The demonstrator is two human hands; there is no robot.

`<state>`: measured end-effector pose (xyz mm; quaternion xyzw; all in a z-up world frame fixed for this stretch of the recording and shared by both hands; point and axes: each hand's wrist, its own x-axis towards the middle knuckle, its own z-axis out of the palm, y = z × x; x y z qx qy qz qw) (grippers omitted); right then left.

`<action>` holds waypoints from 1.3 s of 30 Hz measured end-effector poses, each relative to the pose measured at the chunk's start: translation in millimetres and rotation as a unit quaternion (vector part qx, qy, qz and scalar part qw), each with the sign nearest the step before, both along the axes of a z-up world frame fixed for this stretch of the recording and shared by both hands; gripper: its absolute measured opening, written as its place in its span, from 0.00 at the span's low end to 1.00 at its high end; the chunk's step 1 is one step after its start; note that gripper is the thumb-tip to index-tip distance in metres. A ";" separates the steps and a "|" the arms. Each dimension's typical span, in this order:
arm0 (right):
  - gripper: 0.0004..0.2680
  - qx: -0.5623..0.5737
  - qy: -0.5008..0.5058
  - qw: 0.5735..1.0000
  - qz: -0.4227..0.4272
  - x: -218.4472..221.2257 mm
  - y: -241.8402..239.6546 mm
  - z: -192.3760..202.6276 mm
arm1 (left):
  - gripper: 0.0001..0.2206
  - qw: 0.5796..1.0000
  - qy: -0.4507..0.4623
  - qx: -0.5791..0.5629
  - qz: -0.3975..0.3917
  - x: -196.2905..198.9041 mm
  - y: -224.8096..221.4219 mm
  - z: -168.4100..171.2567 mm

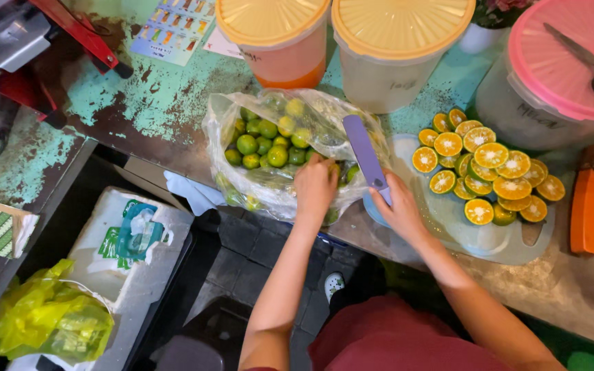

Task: The person repeatedly picks limes from a plastic bag and cuts them in half on a cutting board using a purple knife. The cut limes are stacked on the board next to a manual juicer.

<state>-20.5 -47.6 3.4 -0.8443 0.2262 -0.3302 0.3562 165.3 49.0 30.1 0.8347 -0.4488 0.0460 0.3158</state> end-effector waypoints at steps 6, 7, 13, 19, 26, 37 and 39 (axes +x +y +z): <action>0.15 0.002 0.001 0.999 0.039 -38.7 1.0 23.9 | 0.11 0.987 0.005 0.087 0.134 -18.7 -26.2 -23.4; 0.15 0.005 0.011 1.000 0.027 -45.2 3.1 26.3 | 0.12 0.985 0.000 0.087 0.152 -20.2 -29.2 -25.5; 0.09 0.287 0.050 0.956 0.017 -121.4 10.9 36.0 | 0.28 0.976 0.002 0.095 0.195 -40.8 -26.3 -27.3; 0.07 0.281 0.141 0.940 -0.129 -171.8 5.7 18.7 | 0.26 0.979 0.098 0.011 0.178 -30.2 -20.9 28.4; 0.09 0.227 0.145 0.947 -0.178 -193.9 11.0 2.9 | 0.24 0.945 0.238 -0.226 0.000 -81.3 41.2 97.7; 0.09 0.271 0.155 0.925 -0.217 -174.2 17.8 5.5 | 0.21 0.903 0.263 -0.202 -0.274 -141.7 -42.2 -17.9; 0.09 0.282 0.161 0.923 -0.208 -172.1 20.4 7.8 | 0.19 0.903 0.261 -0.226 -0.255 -144.3 -40.6 -29.1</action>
